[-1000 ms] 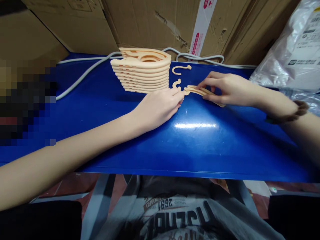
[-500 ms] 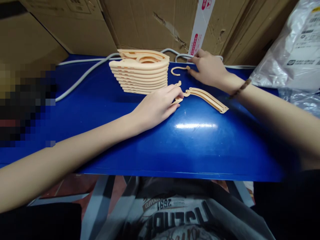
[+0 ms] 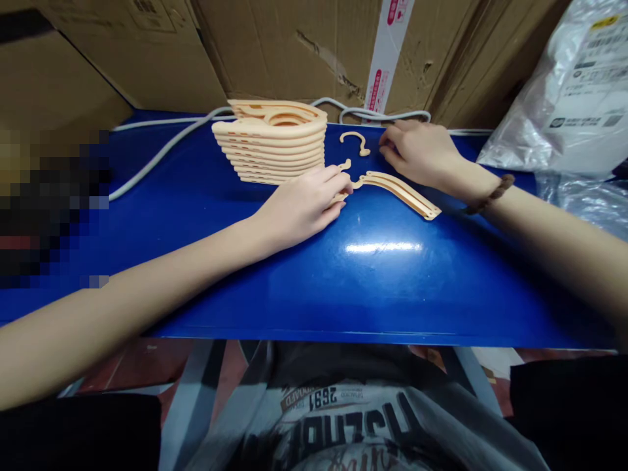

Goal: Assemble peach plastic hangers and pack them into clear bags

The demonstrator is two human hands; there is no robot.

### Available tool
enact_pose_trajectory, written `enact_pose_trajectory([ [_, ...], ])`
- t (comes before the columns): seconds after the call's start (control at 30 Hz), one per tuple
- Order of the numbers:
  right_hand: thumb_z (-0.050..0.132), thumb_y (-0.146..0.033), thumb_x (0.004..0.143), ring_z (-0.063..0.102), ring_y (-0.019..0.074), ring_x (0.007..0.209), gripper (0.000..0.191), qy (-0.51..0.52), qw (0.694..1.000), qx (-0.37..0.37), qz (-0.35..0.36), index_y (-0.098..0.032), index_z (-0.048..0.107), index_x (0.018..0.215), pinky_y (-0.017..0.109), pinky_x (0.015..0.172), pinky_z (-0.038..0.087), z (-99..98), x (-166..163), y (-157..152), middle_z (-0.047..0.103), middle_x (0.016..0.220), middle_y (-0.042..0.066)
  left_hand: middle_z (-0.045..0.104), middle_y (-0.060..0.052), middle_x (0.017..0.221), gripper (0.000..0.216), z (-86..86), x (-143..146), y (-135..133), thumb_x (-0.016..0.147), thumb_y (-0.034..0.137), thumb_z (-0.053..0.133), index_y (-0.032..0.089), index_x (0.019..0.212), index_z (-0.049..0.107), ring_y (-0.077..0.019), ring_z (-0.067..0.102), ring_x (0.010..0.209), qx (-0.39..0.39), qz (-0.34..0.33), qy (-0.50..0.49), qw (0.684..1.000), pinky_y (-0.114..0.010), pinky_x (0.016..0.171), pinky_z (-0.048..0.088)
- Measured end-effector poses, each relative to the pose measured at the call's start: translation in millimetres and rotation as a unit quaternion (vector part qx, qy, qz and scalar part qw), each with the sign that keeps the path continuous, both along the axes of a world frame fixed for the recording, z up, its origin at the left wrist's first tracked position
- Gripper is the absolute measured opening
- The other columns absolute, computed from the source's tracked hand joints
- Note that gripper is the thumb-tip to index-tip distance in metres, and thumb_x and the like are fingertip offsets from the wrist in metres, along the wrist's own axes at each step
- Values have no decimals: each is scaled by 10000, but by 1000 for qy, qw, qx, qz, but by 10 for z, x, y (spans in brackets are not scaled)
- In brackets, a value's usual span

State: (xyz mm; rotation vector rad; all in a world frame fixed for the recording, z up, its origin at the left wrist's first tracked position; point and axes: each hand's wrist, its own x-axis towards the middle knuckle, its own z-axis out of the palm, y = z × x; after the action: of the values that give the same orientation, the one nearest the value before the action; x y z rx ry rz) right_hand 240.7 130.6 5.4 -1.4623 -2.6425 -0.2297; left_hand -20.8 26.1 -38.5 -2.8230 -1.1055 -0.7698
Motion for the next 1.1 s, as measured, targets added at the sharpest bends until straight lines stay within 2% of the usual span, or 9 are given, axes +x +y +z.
enact_pose_trajectory([
  [0.1,473,-506,1111,656,368,1246,430,23,1000,0,-17,-188,711,1274,494,1044,480,2,-71,-21,741,1408,195,767,-123,1279,264,-9,2,10,1084,154,552,144,1307,695,-265,743,1195,-6,-4,-7,1000,-397,1050,597],
  [0.23,554,-630,1077,654,304,1183,491,40,997,-3,-69,-191,749,1177,436,1024,476,8,-283,30,771,1396,164,766,-132,1256,259,-9,9,11,1084,149,584,121,1311,706,-280,751,1184,-3,-10,-14,1000,-398,1035,604],
  [0.3,591,-574,1075,670,295,1170,464,45,995,-10,-86,-158,771,1176,423,1008,478,19,-388,70,777,1382,178,760,-144,1262,273,-15,11,15,1088,148,586,103,1329,705,-288,749,1194,-2,-9,-17,1000,-401,1041,604],
  [0.43,684,-331,1011,714,325,1151,302,49,992,-32,-110,-96,821,1143,421,955,491,85,-474,127,809,1275,213,752,-149,1323,279,-39,10,34,1101,139,541,118,1332,696,-283,730,1261,-8,-15,-11,1000,-414,1097,587],
  [0.57,773,-353,936,720,286,945,271,46,988,-86,-120,-101,851,999,385,834,499,167,-349,120,829,1020,162,753,-138,1340,300,-49,9,42,1100,117,501,137,1329,693,-264,724,1279,-13,-36,-15,999,-403,1110,578],
  [0.7,749,-346,918,640,204,743,233,52,985,-134,-99,-136,840,876,349,736,464,163,-119,-1,773,795,79,753,-139,1331,317,-51,12,44,1101,121,493,136,1345,696,-269,730,1262,-11,-40,-17,999,-411,1099,586],
  [0.8,740,-372,889,625,192,716,264,82,982,-153,-71,-130,825,828,346,721,449,102,49,-172,750,738,75,750,-155,1322,277,-58,15,53,1099,126,503,114,1279,713,-300,733,1254,-2,-32,-1,999,-449,1098,594],
  [0.93,754,-444,834,625,213,691,260,125,981,-135,-63,-191,810,816,353,682,449,26,222,-399,686,651,44,750,-160,1326,264,-53,9,58,1102,127,495,113,1228,726,-303,737,1250,3,-32,9,999,-458,1094,603],
  [1.1,733,-432,839,556,186,622,235,140,974,-167,-58,-206,778,796,376,693,451,41,288,-514,683,650,36,758,-154,1322,261,-23,-3,36,1118,186,493,141,1207,734,-309,739,1241,6,-18,26,999,-466,1057,615],
])
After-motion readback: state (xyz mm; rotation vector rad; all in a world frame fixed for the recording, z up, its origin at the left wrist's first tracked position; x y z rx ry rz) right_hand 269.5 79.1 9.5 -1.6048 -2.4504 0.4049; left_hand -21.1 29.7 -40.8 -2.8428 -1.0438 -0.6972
